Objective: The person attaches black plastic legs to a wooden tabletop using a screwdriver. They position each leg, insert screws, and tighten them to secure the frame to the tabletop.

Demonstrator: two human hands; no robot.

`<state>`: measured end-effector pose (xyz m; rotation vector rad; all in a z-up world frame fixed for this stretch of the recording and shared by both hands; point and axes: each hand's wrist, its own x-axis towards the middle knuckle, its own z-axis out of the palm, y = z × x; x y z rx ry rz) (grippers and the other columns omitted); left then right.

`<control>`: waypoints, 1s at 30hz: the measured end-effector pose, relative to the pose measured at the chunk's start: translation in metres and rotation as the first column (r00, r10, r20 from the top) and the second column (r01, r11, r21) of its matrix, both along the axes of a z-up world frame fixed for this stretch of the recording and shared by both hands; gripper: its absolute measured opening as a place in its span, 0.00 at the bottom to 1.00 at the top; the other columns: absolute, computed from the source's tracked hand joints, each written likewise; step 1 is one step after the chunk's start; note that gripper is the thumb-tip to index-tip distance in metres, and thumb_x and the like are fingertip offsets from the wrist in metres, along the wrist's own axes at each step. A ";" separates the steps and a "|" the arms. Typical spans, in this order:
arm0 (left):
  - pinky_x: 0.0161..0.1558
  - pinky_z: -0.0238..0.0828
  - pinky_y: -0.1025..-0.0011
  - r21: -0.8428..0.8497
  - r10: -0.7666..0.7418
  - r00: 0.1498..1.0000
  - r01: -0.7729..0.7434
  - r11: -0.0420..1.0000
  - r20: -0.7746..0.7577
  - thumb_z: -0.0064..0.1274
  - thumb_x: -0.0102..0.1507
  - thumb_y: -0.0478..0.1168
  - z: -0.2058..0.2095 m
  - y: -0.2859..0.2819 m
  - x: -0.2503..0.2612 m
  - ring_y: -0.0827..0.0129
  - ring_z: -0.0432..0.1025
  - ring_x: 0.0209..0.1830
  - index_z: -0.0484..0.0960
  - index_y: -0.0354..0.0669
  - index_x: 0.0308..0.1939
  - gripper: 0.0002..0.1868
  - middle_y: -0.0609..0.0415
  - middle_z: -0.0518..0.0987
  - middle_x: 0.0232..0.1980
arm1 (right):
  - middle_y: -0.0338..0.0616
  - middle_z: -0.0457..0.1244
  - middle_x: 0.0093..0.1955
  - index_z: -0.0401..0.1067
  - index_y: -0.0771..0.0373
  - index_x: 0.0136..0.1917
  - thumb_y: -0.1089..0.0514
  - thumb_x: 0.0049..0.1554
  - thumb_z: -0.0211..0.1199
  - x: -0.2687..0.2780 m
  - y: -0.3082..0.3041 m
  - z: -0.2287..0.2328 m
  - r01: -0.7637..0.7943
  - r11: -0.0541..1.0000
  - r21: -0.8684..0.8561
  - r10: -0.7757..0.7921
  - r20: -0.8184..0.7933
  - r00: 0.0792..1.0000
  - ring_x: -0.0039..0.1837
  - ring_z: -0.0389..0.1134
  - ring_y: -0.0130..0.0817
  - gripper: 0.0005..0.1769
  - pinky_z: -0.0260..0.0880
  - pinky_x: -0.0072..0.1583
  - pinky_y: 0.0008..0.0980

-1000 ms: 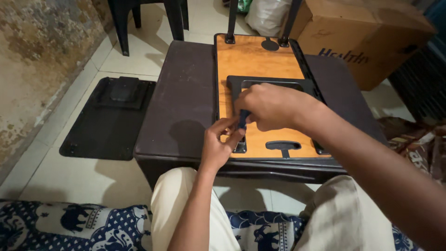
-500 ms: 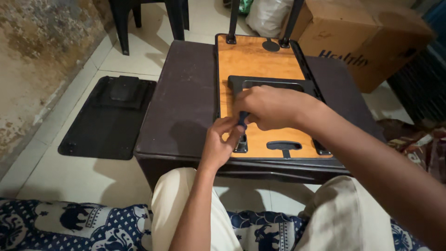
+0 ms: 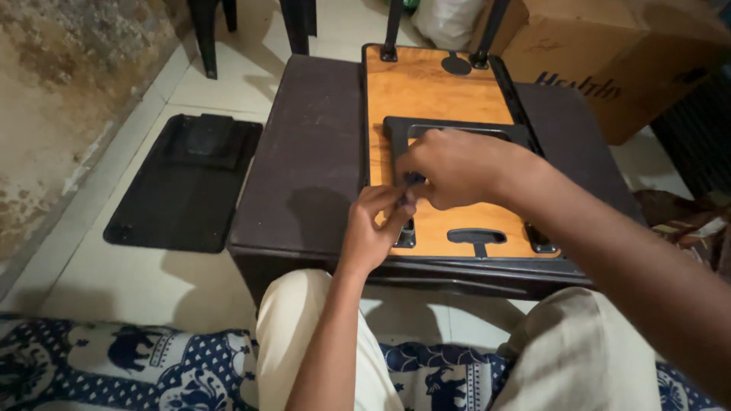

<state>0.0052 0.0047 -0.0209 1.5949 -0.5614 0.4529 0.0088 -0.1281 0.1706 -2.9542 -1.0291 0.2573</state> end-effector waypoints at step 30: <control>0.47 0.69 0.66 -0.064 -0.097 0.992 0.092 0.994 -0.077 0.63 0.64 0.36 0.002 0.000 -0.002 0.64 0.70 0.39 0.85 0.36 0.44 0.07 0.51 0.79 0.39 | 0.50 0.70 0.45 0.78 0.65 0.45 0.63 0.44 0.71 -0.002 -0.008 -0.004 -0.129 0.991 0.026 0.129 0.016 0.992 0.49 0.71 0.54 0.13 0.71 0.50 0.49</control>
